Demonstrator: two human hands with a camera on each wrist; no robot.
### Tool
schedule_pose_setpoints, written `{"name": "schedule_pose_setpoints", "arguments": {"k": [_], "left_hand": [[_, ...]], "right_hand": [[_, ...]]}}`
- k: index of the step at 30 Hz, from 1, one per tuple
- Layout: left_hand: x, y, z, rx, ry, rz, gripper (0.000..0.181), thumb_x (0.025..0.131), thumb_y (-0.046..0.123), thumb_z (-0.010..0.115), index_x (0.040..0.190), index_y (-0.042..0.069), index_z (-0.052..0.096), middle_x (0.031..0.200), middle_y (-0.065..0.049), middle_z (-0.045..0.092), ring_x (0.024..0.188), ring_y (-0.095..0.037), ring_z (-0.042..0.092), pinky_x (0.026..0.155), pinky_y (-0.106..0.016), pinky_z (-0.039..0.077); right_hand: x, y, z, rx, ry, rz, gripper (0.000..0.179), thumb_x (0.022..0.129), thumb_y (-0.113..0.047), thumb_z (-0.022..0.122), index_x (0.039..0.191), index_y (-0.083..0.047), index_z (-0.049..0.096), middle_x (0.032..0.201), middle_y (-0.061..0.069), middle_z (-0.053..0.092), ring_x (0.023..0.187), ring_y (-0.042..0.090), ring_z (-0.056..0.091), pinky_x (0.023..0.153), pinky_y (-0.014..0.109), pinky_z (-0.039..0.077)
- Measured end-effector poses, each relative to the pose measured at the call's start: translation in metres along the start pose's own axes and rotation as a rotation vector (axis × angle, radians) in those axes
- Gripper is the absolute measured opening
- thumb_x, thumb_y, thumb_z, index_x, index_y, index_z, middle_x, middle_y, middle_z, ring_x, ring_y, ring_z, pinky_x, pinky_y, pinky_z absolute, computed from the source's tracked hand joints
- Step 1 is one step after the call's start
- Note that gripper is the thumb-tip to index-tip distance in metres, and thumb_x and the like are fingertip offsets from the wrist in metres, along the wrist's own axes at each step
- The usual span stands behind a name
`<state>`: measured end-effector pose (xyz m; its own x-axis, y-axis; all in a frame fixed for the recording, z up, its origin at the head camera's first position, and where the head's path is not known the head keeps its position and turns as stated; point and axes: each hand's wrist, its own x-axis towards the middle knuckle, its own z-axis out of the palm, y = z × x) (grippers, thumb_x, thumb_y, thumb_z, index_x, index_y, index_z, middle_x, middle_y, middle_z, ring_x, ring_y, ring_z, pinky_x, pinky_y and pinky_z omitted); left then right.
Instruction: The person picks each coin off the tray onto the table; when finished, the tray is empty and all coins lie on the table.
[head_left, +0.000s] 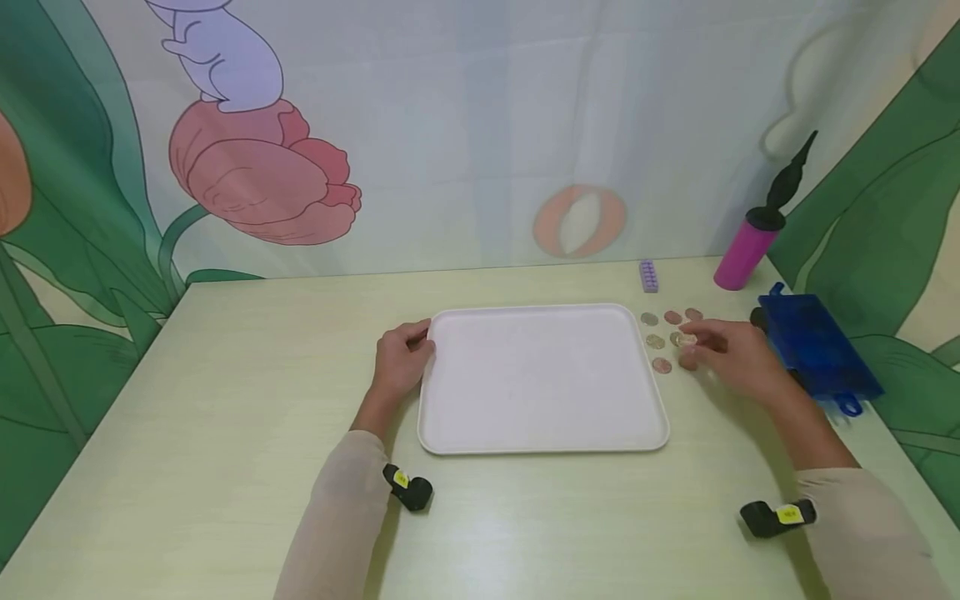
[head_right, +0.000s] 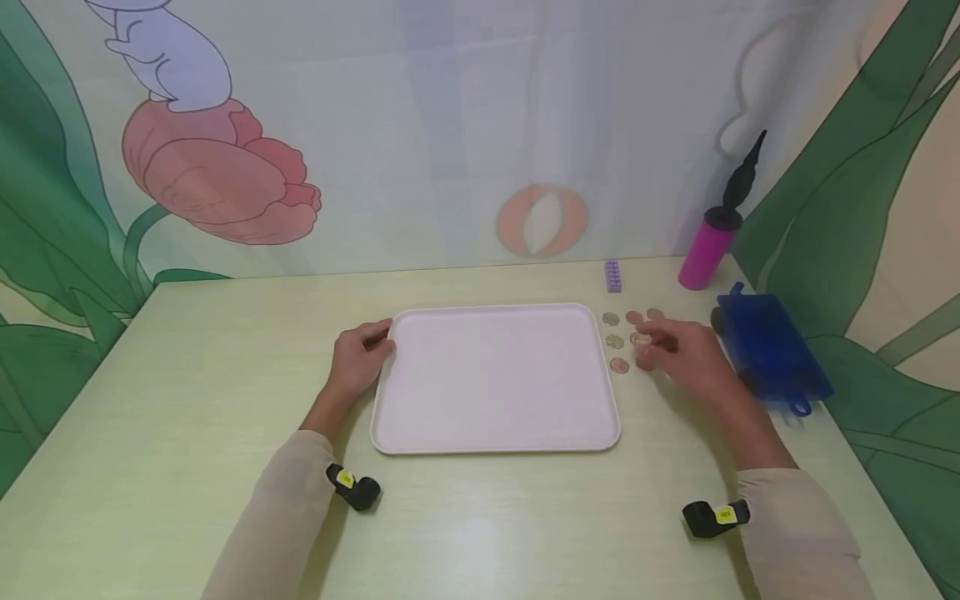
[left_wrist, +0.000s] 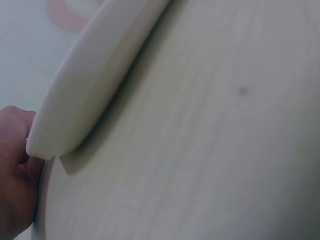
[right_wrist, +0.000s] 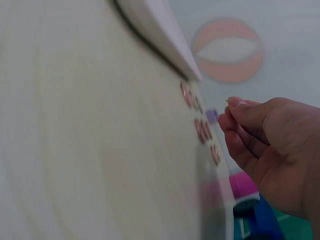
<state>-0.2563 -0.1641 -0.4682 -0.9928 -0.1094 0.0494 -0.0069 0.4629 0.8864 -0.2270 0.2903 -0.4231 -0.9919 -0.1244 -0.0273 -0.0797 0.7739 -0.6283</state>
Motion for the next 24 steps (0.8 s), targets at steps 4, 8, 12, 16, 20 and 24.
{"name": "schedule_pose_setpoints", "arguments": {"k": [4, 8, 12, 16, 20, 24], "left_hand": [[0.001, -0.001, 0.0, 0.0, -0.005, -0.006, 0.041, 0.093, 0.002, 0.062, 0.135, -0.001, 0.063, 0.134, -0.022, 0.067, 0.12, -0.031, 0.067, 0.105, -0.041, 0.056], [0.001, -0.002, 0.0, 0.008, -0.005, -0.008, 0.041, 0.094, 0.002, 0.062, 0.135, 0.0, 0.063, 0.134, -0.021, 0.067, 0.119, -0.031, 0.067, 0.105, -0.042, 0.056], [0.0, -0.001, -0.001, 0.001, -0.005, -0.005, 0.041, 0.094, 0.002, 0.062, 0.135, -0.001, 0.064, 0.134, -0.022, 0.067, 0.119, -0.031, 0.067, 0.105, -0.042, 0.056], [0.0, -0.002, -0.001, -0.006, -0.008, -0.002, 0.041, 0.094, 0.002, 0.062, 0.135, -0.002, 0.063, 0.134, -0.023, 0.066, 0.119, -0.032, 0.067, 0.105, -0.042, 0.056], [0.002, -0.005, 0.001, -0.012, -0.009, -0.007, 0.041, 0.094, 0.002, 0.063, 0.135, -0.001, 0.063, 0.135, -0.022, 0.066, 0.12, -0.031, 0.067, 0.106, -0.042, 0.055], [0.002, -0.007, 0.003, 0.004, -0.01, -0.013, 0.042, 0.095, 0.003, 0.061, 0.137, -0.001, 0.062, 0.136, -0.022, 0.066, 0.121, -0.031, 0.066, 0.106, -0.043, 0.055]], "right_hand": [[-0.007, 0.021, -0.004, -0.047, -0.007, 0.068, 0.048, 0.101, -0.024, 0.062, 0.141, 0.003, 0.056, 0.132, 0.033, 0.062, 0.117, 0.045, 0.06, 0.085, 0.026, 0.057], [-0.011, 0.033, -0.005, -0.084, -0.016, 0.102, 0.047, 0.102, -0.024, 0.062, 0.139, 0.005, 0.057, 0.123, 0.032, 0.065, 0.109, 0.042, 0.058, 0.09, 0.049, 0.056], [-0.011, 0.036, -0.004, -0.105, -0.01, 0.119, 0.043, 0.099, -0.021, 0.065, 0.133, 0.006, 0.061, 0.109, 0.026, 0.067, 0.098, 0.034, 0.056, 0.076, 0.028, 0.053], [-0.011, 0.037, -0.002, -0.112, 0.013, 0.111, 0.041, 0.097, -0.017, 0.068, 0.129, 0.007, 0.064, 0.099, 0.021, 0.066, 0.091, 0.029, 0.054, 0.065, 0.017, 0.045], [-0.012, 0.038, -0.001, -0.118, 0.031, 0.122, 0.041, 0.096, -0.018, 0.069, 0.128, 0.007, 0.065, 0.103, 0.025, 0.069, 0.091, 0.03, 0.057, 0.066, 0.019, 0.046], [-0.012, 0.04, 0.001, -0.116, 0.031, 0.131, 0.041, 0.096, -0.021, 0.069, 0.127, 0.006, 0.066, 0.109, 0.028, 0.071, 0.094, 0.032, 0.059, 0.069, 0.021, 0.047]]}}
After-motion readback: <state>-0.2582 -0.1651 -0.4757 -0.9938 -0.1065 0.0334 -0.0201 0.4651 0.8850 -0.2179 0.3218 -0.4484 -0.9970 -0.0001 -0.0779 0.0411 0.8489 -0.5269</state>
